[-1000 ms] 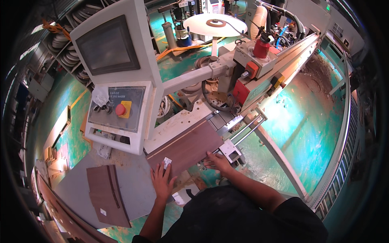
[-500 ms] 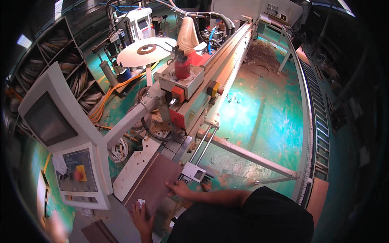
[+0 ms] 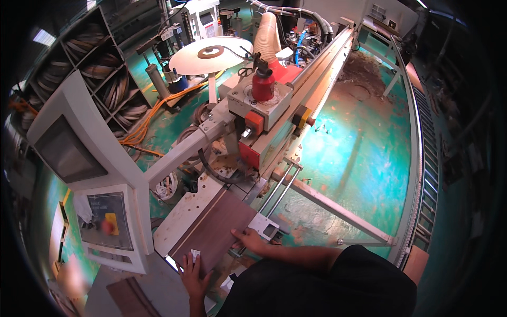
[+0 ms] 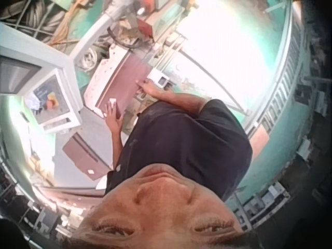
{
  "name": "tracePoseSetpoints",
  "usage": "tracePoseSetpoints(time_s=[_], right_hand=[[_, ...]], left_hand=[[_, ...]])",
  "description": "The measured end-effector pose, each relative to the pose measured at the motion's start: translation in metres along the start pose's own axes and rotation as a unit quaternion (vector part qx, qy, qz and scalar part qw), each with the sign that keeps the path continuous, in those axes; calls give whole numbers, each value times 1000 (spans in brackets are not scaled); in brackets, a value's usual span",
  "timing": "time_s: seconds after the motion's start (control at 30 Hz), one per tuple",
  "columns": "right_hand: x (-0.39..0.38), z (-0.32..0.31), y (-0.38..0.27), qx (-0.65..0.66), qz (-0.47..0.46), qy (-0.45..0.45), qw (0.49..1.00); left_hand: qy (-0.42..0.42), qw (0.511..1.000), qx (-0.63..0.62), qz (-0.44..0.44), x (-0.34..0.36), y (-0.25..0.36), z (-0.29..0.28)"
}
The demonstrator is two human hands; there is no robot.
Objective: The person feeds wooden panels one at a time into an edge-banding machine, picking them up from a stack on a table and placing the finished pieces back into a stack.
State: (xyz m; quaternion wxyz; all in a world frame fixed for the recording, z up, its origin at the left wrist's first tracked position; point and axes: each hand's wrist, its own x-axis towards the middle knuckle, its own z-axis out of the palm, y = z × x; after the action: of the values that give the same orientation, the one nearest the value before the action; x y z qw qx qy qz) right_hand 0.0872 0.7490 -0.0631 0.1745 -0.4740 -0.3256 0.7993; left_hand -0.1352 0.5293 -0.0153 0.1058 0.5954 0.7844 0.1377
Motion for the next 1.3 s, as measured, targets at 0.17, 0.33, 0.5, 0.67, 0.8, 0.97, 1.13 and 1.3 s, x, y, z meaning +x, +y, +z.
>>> tracePoseSetpoints(time_s=[0.17, 0.33, 0.5, 0.67, 0.8, 0.97, 1.13, 1.3], right_hand=[[8, -16, -9, 0, 14, -13, 1000], [9, -26, -18, 1, 18, -19, 1000], [11, -29, -22, -8, 25, -23, 999], [15, -34, -25, -16, 29, -36, 999], [13, -36, -36, -6, 26, -32, 999], [13, -44, -48, -23, 28, -16, 999], [20, -57, -53, -21, 18, -11, 1000], [34, -75, -47, -26, 6, 10, 1000]], left_hand=[[-7, 1000, 4, -6, 11, 10, 7], [-18, 1000, -6, -16, 22, 23, 3], [-24, 999, -18, -28, 27, 32, -4], [-32, 999, -16, -31, 34, 41, -13], [-37, 999, -2, -39, 41, 45, -10], [-26, 999, 12, -37, 45, 45, 8], [-22, 999, -6, -30, 58, 55, 13], [-37, 999, -14, -21, 72, 70, 13]])
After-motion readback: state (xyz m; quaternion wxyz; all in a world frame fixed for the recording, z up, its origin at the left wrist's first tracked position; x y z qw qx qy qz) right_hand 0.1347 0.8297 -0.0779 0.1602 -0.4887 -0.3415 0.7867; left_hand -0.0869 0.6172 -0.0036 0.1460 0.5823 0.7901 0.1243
